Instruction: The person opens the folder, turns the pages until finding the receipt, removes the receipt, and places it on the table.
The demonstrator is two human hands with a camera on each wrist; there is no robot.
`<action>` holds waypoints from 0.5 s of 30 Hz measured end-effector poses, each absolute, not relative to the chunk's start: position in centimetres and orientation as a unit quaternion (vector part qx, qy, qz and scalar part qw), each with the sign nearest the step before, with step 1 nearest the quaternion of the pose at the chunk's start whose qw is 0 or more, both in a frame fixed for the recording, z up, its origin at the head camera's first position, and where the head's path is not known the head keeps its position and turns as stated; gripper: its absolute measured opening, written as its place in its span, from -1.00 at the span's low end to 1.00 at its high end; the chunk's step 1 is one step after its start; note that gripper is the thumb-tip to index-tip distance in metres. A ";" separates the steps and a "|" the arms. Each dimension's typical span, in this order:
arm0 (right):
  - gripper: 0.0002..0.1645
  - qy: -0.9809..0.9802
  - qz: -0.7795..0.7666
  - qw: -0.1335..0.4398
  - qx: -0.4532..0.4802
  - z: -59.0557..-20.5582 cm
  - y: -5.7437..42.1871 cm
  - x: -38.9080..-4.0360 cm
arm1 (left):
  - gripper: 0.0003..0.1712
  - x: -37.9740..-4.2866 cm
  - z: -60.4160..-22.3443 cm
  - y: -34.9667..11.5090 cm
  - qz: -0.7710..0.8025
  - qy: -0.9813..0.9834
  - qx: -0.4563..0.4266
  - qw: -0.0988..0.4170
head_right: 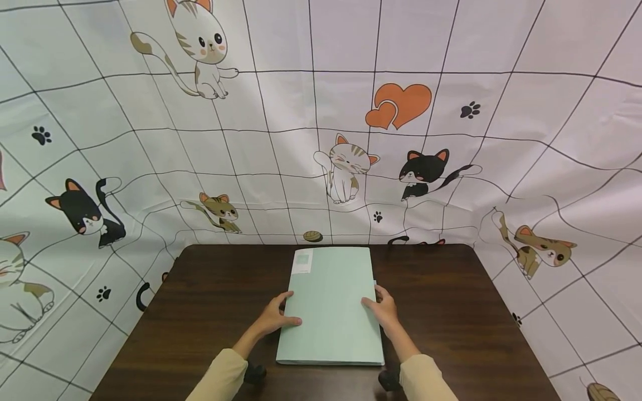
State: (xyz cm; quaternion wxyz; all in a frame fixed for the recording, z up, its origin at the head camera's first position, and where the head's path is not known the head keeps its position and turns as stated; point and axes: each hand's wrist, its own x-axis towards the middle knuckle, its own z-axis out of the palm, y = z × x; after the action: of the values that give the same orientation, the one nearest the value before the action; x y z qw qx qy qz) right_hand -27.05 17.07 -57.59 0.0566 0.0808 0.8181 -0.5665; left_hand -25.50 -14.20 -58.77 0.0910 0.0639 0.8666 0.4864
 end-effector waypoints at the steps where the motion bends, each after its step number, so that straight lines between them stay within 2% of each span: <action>1: -0.24 0.818 -0.568 0.055 0.078 -57.5 17.1 -27.1 | 0.04 -25.4 -58.7 -14.2 0.485 0.867 0.067 0.090; 8: -0.32 0.809 -0.581 0.042 0.079 -57.0 17.3 -27.3 | 0.05 -24.8 -57.8 -13.4 0.471 0.875 0.084 0.074; 15: -0.37 0.805 -0.585 0.046 0.093 -56.6 17.5 -27.4 | 0.02 -23.8 -57.6 -11.3 0.413 0.902 0.127 0.024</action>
State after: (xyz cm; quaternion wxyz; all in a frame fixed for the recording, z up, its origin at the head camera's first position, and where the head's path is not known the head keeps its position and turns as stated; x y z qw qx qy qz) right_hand -27.36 17.53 -56.65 0.0460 0.0925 0.8047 -0.5846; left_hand -23.81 -11.33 -57.60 0.0239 0.1265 0.9015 0.4131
